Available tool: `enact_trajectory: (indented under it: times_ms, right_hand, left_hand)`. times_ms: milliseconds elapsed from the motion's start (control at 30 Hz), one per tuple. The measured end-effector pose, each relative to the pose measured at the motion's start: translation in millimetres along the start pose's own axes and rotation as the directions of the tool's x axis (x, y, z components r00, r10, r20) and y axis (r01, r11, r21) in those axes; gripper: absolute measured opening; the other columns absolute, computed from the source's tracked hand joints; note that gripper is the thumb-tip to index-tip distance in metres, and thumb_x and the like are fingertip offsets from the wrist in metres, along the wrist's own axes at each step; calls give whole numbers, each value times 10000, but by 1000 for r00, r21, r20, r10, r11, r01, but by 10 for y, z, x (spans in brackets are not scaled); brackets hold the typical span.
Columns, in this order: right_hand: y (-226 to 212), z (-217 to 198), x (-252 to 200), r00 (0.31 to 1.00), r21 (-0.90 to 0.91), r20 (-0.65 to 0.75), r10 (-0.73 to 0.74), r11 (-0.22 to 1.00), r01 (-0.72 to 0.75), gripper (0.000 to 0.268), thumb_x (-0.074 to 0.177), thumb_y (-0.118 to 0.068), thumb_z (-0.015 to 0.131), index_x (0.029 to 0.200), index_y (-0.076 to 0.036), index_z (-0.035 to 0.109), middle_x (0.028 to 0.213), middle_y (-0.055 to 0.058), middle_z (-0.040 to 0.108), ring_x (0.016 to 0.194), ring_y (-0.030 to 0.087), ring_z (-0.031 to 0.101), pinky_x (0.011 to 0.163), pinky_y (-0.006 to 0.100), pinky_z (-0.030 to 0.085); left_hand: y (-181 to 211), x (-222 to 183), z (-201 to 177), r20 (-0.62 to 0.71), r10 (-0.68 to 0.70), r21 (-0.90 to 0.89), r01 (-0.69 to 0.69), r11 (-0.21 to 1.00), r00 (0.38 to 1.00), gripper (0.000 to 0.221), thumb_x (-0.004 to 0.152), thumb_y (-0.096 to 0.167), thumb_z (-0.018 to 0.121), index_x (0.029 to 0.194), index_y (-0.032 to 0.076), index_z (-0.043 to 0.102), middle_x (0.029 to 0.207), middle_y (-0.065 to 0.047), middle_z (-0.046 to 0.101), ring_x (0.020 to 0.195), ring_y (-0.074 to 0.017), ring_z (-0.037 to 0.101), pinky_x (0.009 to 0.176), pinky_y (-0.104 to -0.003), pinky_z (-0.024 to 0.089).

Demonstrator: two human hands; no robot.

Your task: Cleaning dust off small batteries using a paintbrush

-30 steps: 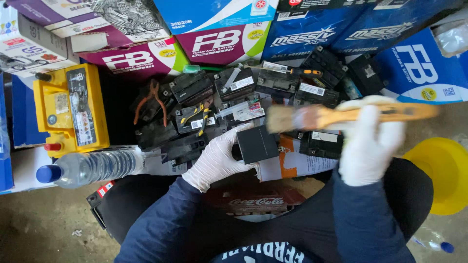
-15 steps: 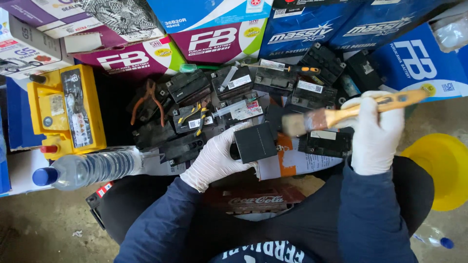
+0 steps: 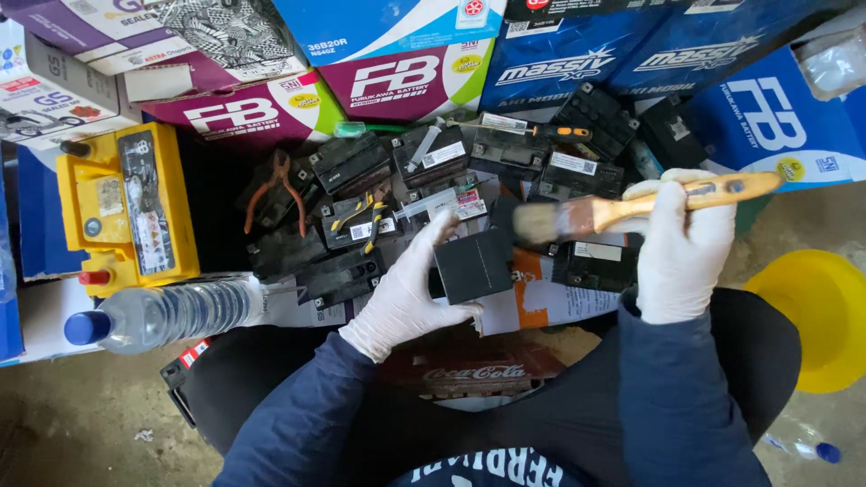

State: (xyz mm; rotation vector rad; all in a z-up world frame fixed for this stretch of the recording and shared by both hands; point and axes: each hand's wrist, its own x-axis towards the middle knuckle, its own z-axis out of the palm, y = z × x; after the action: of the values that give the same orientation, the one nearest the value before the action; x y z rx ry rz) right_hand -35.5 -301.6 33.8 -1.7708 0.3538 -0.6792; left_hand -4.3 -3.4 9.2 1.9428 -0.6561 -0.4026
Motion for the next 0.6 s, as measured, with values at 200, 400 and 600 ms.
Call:
enact_trajectory:
  times_ms: [200, 400, 600]
  right_hand:
    - [3, 22, 18, 961, 275, -150, 233, 943, -186, 127, 1038, -93, 452, 1141, -127, 519, 962, 147, 623, 867, 224, 703, 723, 367, 643]
    - [-196, 236, -74, 938, 372, 33, 344, 867, -331, 88, 1023, -102, 441, 1094, -88, 491, 1031, 93, 508, 872, 221, 665, 767, 387, 602]
    - [33, 17, -4, 996, -111, 79, -33, 993, 41, 73, 1093, -23, 440, 1162, -9, 460, 953, 215, 689, 851, 276, 718, 816, 375, 621]
  left_hand:
    - [217, -26, -52, -102, 258, 287, -220, 932, 961, 1242, 721, 581, 892, 1599, -1, 233, 1608, -242, 398, 1487, -409, 434, 1255, -505, 332]
    - [551, 136, 55, -56, 160, 420, -122, 899, 986, 1184, 663, 299, 950, 1577, -18, 269, 1330, -241, 653, 1120, -382, 644, 931, -430, 501]
    - [560, 119, 87, -24, 12, 519, 2, 855, 1000, 1251, 682, 413, 954, 1615, 38, 209, 1391, -217, 607, 1137, -362, 605, 953, -431, 494]
